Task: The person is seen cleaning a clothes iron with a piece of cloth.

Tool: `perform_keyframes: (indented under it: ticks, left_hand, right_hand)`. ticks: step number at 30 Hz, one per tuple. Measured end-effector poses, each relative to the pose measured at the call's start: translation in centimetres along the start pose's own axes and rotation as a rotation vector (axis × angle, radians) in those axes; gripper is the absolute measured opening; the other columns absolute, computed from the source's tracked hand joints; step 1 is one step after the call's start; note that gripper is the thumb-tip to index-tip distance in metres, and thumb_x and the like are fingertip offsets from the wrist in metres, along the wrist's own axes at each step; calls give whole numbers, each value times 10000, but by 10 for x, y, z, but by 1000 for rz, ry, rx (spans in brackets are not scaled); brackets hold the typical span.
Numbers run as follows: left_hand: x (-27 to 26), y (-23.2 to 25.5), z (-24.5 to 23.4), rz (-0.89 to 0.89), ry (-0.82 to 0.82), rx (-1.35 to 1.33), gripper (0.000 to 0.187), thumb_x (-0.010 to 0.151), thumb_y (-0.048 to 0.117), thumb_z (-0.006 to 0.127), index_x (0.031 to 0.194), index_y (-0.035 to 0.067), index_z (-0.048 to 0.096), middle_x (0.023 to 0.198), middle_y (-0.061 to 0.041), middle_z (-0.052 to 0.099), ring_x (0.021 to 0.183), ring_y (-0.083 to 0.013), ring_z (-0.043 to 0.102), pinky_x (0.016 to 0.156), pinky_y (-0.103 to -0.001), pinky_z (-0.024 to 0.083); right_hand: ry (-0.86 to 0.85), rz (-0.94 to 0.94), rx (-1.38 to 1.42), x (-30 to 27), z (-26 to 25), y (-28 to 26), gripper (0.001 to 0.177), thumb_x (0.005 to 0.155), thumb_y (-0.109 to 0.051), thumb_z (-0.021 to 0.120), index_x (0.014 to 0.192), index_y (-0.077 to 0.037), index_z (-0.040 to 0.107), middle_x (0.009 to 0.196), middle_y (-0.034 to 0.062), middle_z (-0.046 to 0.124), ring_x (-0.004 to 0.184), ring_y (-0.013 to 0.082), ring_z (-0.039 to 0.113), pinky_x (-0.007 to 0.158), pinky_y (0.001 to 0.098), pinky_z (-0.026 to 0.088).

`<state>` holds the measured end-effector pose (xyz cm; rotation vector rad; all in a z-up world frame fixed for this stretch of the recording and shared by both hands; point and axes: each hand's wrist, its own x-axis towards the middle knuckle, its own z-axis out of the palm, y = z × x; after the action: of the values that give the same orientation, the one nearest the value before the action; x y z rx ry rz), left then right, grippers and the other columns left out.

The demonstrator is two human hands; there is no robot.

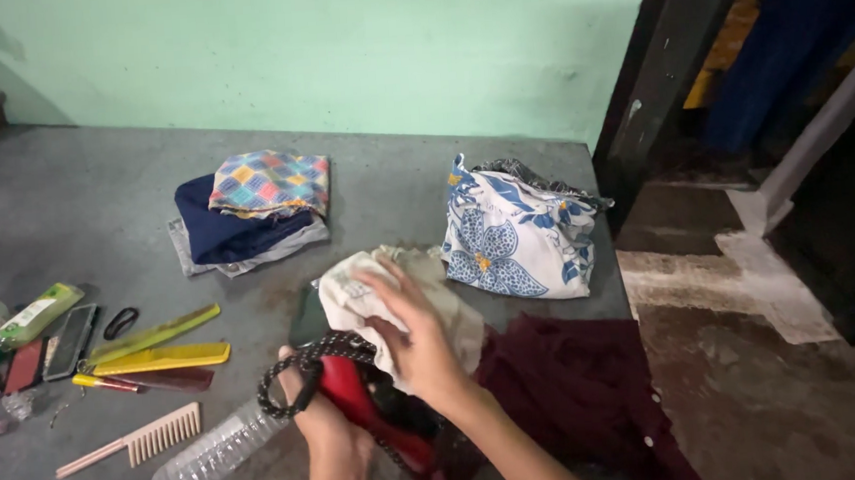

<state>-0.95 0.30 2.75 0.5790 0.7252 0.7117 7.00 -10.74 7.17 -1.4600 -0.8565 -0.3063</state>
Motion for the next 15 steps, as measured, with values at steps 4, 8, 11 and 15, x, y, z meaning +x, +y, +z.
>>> perform_keyframes:
  ticks: [4, 8, 11, 15]
  left_hand:
    - [-4, 8, 1, -61, -34, -23, 590, 955, 720, 437, 1012, 162, 617, 807, -46, 622, 646, -250, 566, 511, -381, 454]
    - [13, 18, -11, 2, -44, -150, 562, 966, 684, 396, 1064, 189, 645, 836, -14, 650, 702, -216, 607, 535, -363, 481]
    - [27, 17, -20, 66, -61, -198, 545, 999, 659, 390, 1081, 178, 633, 860, -28, 661, 736, -226, 628, 579, -365, 511]
    - [30, 14, -5, 70, -199, -209, 548, 999, 627, 405, 1081, 141, 645, 842, -69, 673, 693, -254, 621, 577, -389, 511]
  right_hand:
    - [-214, -110, -67, -5, -7, 5, 557, 897, 83, 671, 1434, -43, 596, 1590, 250, 448, 1484, 362, 435, 1145, 407, 423]
    - [-323, 99, -123, -39, -16, 48, 659, 950, -7, 723, 1543, -122, 460, 1609, 215, 397, 1523, 346, 331, 1159, 401, 395]
    - [-357, 253, -4, -44, -21, 55, 776, 930, -13, 735, 1585, -122, 334, 1606, 206, 391, 1504, 321, 337, 1138, 393, 393]
    - [-287, 555, 21, -26, -15, 37, 921, 783, -38, 792, 1561, -156, 313, 1376, 104, 614, 1285, 198, 597, 1048, 323, 462]
